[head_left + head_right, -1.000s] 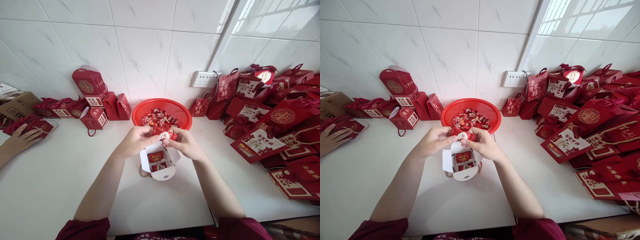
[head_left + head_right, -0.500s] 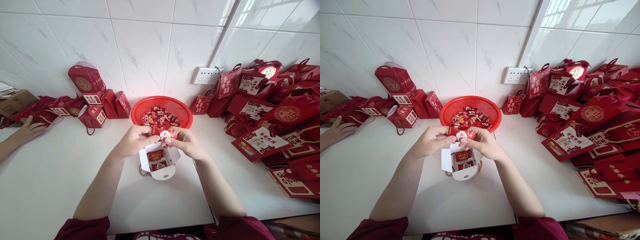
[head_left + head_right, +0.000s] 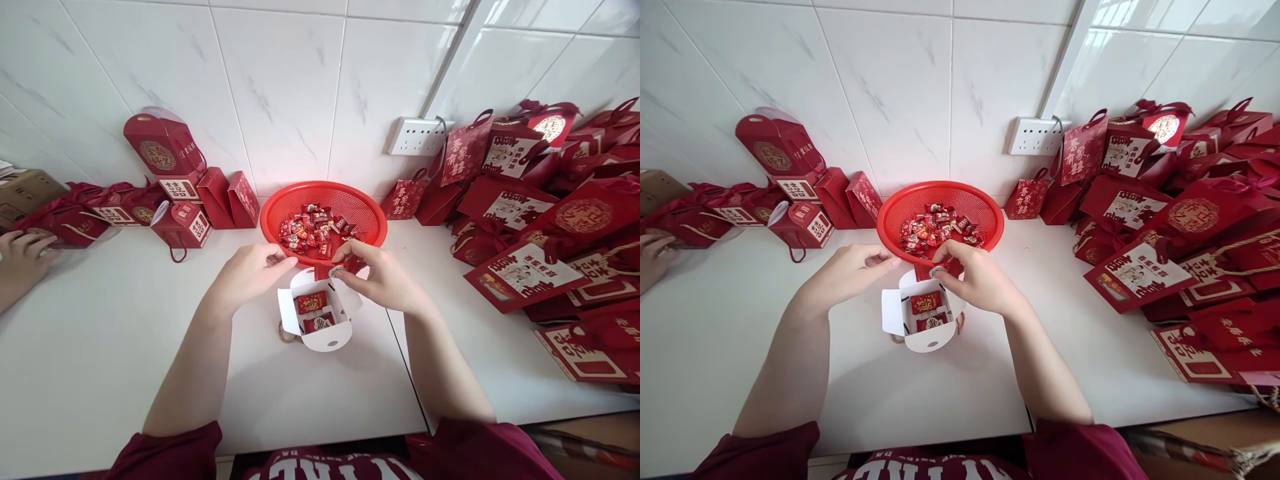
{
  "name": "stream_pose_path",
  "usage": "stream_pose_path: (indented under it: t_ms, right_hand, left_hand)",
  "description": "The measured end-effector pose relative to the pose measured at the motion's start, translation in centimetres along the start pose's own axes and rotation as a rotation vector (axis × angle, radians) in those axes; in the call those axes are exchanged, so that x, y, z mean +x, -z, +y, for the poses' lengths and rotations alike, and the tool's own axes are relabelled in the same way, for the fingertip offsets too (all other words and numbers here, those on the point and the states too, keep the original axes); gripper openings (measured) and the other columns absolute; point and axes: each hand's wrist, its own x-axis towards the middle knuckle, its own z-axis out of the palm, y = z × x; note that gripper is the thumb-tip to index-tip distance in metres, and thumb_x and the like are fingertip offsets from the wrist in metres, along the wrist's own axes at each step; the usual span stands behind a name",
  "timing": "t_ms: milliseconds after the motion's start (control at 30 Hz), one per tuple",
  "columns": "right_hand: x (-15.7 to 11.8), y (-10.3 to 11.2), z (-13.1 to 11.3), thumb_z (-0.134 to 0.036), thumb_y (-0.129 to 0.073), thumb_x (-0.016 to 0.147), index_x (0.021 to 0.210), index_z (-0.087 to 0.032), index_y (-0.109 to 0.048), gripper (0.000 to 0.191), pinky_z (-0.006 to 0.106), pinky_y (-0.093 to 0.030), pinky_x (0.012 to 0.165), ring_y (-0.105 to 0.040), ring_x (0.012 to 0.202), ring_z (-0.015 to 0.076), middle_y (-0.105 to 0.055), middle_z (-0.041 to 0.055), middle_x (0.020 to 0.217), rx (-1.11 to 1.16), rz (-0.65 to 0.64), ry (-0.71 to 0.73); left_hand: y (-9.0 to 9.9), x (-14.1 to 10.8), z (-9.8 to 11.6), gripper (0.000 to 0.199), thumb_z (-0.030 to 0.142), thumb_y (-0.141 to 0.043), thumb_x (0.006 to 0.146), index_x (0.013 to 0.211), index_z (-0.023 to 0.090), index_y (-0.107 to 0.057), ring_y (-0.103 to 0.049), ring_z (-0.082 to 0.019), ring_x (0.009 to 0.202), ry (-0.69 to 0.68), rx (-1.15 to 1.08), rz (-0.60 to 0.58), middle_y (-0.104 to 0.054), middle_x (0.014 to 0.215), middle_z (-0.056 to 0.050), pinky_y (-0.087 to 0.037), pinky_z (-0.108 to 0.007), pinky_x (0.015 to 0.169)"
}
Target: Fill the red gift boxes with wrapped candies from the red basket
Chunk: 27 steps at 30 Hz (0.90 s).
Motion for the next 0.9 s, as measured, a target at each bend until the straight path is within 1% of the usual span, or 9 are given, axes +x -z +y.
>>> stream_pose_path:
  t_ms: [67, 167, 233, 300, 433, 600, 700, 833, 900]
  right_hand:
    - [-0.2, -0.1, 0.0, -0.020, -0.060, 0.089, 0.097, -0.023, -0.060, 0.008, 0.029, -0.050, 0.066, -0.062, 0.074, 0.0157, -0.067, 0.0006, 0.090, -0.055, -0.053, -0.013]
    - [-0.3, -0.6, 0.0, -0.019, -0.058, 0.089, 0.096, -0.024, -0.058, 0.009, 0.027, -0.047, 0.061, -0.059, 0.069, 0.0147, -0.067, -0.0005, 0.085, -0.126, -0.143, -0.044]
    - [-0.2, -1.1, 0.1, -0.018, -0.057, 0.088, 0.093, -0.024, -0.057, 0.008, 0.027, -0.044, 0.059, -0.058, 0.067, 0.0144, -0.066, -0.0007, 0.083, -0.180, -0.189, -0.056]
    - [-0.1, -1.9, 0.2, -0.017, -0.057, 0.088, 0.089, -0.023, -0.055, 0.006, 0.027, -0.042, 0.058, -0.056, 0.066, 0.0144, -0.066, -0.0002, 0.082, -0.234, -0.234, -0.066]
    - [0.3, -3.7, 0.7, -0.021, -0.058, 0.090, 0.086, -0.022, -0.054, 0.006, 0.026, -0.037, 0.055, -0.055, 0.065, 0.0148, -0.064, 0.0006, 0.080, -0.297, -0.385, -0.077]
    - [0.5, -5.1, 1.1, -0.020, -0.053, 0.092, 0.085, -0.022, -0.055, 0.007, 0.027, -0.029, 0.050, -0.053, 0.062, 0.0154, -0.064, 0.0021, 0.080, -0.446, -0.537, -0.091]
    - [0.2, -5.4, 1.1, -0.015, -0.053, 0.090, 0.088, -0.020, -0.059, 0.008, 0.028, -0.027, 0.050, -0.054, 0.063, 0.0169, -0.066, 0.0043, 0.082, -0.557, -0.545, -0.067]
    - [0.1, -6.1, 1.3, -0.006, -0.047, 0.090, 0.100, -0.018, -0.064, 0.022, 0.029, -0.027, 0.049, -0.060, 0.066, 0.0187, -0.070, 0.0080, 0.091, -0.657, -0.451, -0.046]
    - [0.4, -6.7, 1.5, -0.002, -0.045, 0.089, 0.099, -0.016, -0.066, 0.028, 0.029, -0.029, 0.049, -0.062, 0.067, 0.0184, -0.072, 0.0085, 0.095, -0.678, -0.495, -0.073]
  left_hand:
    - [0.2, 0.0, -0.4, 0.038, 0.054, -0.054, 0.088, 0.073, 0.022, -0.069, -0.065, -0.020, 0.068, 0.032, 0.049, -0.059, -0.072, 0.078, -0.002, -0.042, -0.026, 0.055]
    - [0.3, -0.1, -0.7, 0.042, 0.059, -0.054, 0.086, 0.072, 0.022, -0.068, -0.066, -0.019, 0.062, 0.068, 0.049, -0.204, -0.072, 0.074, -0.002, -0.039, -0.025, 0.050]
    - [0.2, -0.1, -0.7, 0.039, 0.059, -0.056, 0.084, 0.076, 0.023, -0.070, -0.066, -0.019, 0.060, 0.049, 0.057, -0.288, -0.072, 0.073, -0.002, -0.038, -0.025, 0.049]
    - [0.0, 0.0, -0.8, 0.031, 0.053, -0.060, 0.081, 0.079, 0.024, -0.071, -0.064, -0.019, 0.057, 0.014, 0.103, -0.334, -0.070, 0.069, -0.001, -0.036, -0.026, 0.049]
    - [-0.6, 0.3, -0.8, 0.015, 0.038, -0.062, 0.076, 0.081, 0.028, -0.072, -0.059, -0.019, 0.054, -0.019, 0.137, -0.363, -0.065, 0.061, 0.002, -0.034, -0.028, 0.051]
    - [-0.8, 0.5, -0.7, 0.017, 0.029, -0.060, 0.073, 0.083, 0.031, -0.074, -0.060, -0.021, 0.060, -0.017, 0.104, -0.341, -0.062, 0.059, 0.002, -0.034, -0.029, 0.057]
    - [-0.7, 0.4, -0.4, 0.018, 0.029, -0.061, 0.073, 0.085, 0.030, -0.074, -0.060, -0.021, 0.061, -0.027, 0.057, -0.314, -0.062, 0.059, 0.002, -0.035, -0.029, 0.058]
    - [-0.9, 0.3, -0.1, 0.016, 0.029, -0.058, 0.075, 0.083, 0.027, -0.072, -0.060, -0.020, 0.063, -0.070, 0.062, -0.343, -0.063, 0.062, 0.001, -0.036, -0.028, 0.059]
    - [-0.9, 0.3, 0.0, 0.018, 0.029, -0.054, 0.079, 0.083, 0.026, -0.071, -0.061, -0.020, 0.066, -0.099, 0.095, -0.370, -0.066, 0.067, 0.001, -0.037, -0.028, 0.060]
